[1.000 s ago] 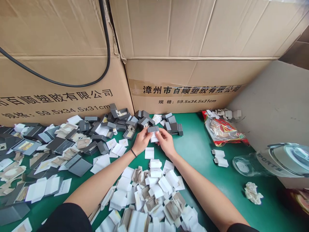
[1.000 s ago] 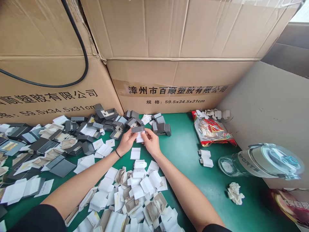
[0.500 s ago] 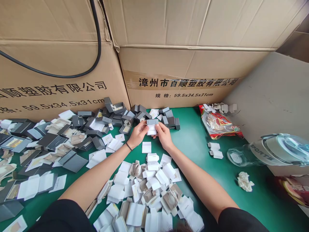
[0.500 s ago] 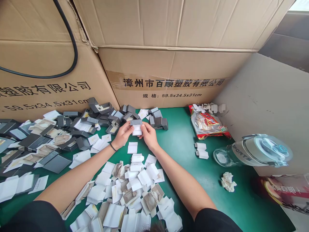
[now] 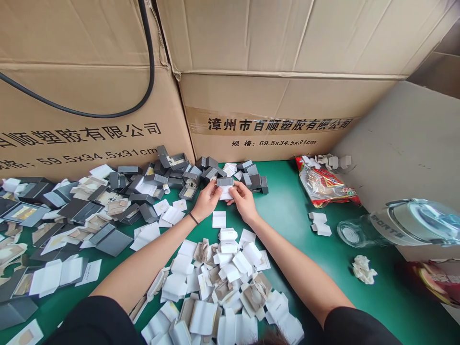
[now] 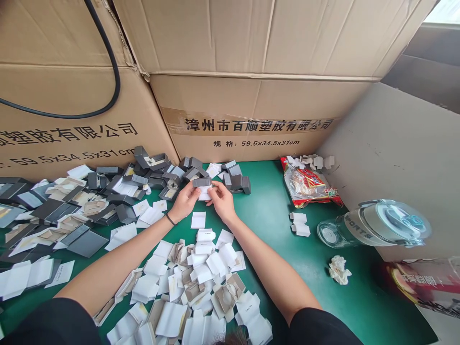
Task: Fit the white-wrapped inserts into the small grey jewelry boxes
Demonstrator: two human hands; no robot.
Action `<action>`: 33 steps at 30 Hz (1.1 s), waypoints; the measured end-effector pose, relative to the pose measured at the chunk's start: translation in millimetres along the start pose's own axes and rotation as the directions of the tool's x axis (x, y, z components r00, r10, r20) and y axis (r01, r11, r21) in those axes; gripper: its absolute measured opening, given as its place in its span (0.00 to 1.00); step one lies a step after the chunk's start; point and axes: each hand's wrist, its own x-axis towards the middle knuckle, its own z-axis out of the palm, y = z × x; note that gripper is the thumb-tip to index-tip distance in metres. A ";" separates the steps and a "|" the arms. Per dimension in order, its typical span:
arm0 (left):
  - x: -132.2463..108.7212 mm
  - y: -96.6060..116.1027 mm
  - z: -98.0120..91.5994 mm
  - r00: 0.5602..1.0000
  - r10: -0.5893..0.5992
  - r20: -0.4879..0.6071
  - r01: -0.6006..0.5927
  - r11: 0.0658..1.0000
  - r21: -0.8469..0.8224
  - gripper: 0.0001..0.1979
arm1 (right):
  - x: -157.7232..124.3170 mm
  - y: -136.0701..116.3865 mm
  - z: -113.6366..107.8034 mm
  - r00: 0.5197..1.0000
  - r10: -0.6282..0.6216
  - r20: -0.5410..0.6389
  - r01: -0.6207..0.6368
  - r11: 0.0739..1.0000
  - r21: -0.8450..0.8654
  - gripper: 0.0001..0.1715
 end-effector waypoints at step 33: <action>-4.7 7.7 3.7 0.998 -0.061 0.026 0.062 0.996 -0.058 0.28 | -1.6 0.5 1.4 0.999 -0.004 0.042 0.011 0.985 -0.172 0.28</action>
